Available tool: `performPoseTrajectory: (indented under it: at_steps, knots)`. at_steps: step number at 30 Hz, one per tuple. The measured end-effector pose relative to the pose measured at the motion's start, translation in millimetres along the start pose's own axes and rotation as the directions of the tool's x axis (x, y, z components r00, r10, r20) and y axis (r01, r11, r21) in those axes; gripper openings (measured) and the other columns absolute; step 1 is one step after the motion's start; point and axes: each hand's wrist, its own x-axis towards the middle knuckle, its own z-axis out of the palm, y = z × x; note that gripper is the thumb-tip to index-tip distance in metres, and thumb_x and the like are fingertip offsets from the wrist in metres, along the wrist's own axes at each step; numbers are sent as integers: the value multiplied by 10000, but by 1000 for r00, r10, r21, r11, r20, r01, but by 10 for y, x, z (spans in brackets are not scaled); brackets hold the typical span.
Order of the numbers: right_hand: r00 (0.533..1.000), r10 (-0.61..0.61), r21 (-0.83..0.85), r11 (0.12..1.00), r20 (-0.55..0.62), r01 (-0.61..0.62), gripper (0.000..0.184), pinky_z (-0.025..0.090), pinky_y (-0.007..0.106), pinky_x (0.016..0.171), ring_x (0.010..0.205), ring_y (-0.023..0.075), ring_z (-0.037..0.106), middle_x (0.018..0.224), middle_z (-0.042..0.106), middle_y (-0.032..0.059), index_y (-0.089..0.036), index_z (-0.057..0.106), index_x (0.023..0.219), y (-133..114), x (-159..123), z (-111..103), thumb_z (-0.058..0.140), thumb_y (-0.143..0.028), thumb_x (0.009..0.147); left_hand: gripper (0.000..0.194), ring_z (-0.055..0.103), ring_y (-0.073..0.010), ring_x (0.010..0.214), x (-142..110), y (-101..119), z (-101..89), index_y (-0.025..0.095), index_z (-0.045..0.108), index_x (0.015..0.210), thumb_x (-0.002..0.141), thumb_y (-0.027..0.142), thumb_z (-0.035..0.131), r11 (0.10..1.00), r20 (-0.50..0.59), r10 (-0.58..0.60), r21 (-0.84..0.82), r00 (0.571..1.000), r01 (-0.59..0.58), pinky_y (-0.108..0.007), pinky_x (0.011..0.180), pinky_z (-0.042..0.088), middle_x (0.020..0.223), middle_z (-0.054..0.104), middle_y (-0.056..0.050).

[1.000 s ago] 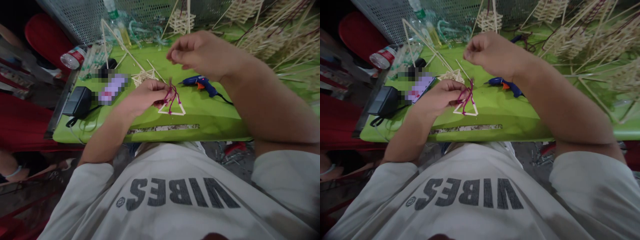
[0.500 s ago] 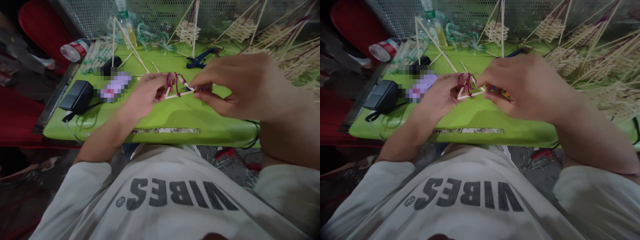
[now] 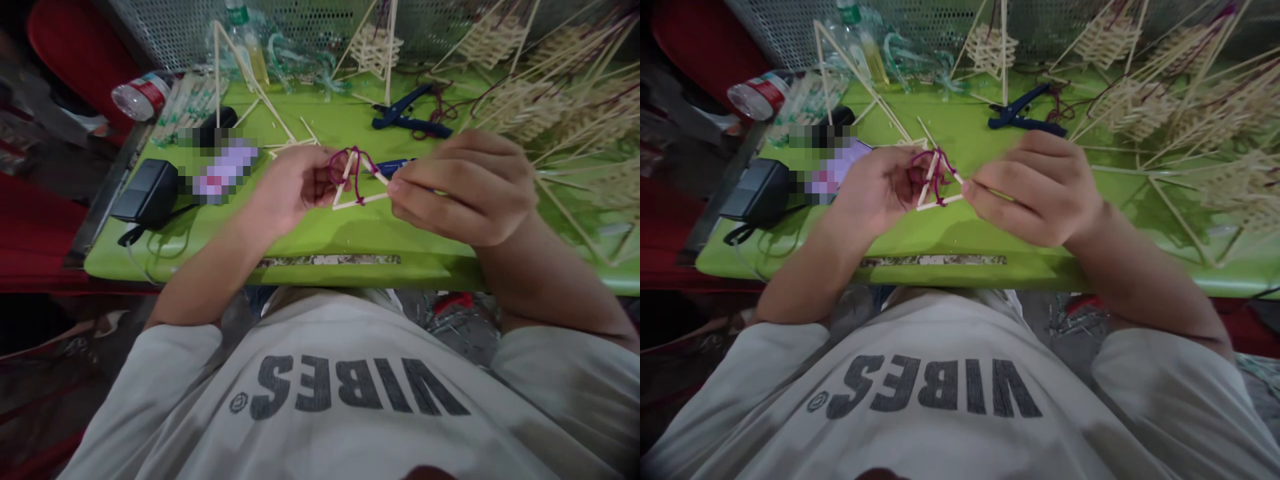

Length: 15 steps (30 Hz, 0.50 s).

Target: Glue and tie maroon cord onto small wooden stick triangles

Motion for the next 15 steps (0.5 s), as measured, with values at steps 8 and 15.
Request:
performPoseTrajectory:
  at_steps: [8, 15]
  knots:
    - [999, 46, 162, 986, -7, -45, 146, 755, 594, 1038, 1044, 324, 886, 1075, 906, 3, -407, 889, 968, 126, -108, 206, 918, -551, 977, 615, 465, -65, 499, -91, 39, 40, 162, 753, 716, 972, 651, 1025, 990, 177, 65, 116, 982, -86, -206, 464, 303, 625, 605, -6]
    - [907, -362, -45, 932, -217, 361, 97, 804, 407, 902, 901, 200, 893, 1098, 916, -54, -378, 897, 1098, 337, -164, 326, 881, -464, 1057, 477, 455, -52, 472, -82, 72, 8, 181, 813, 790, 918, 533, 1109, 966, 230, 21, 247, 973, -79, -198, 459, 305, 599, 589, 34]
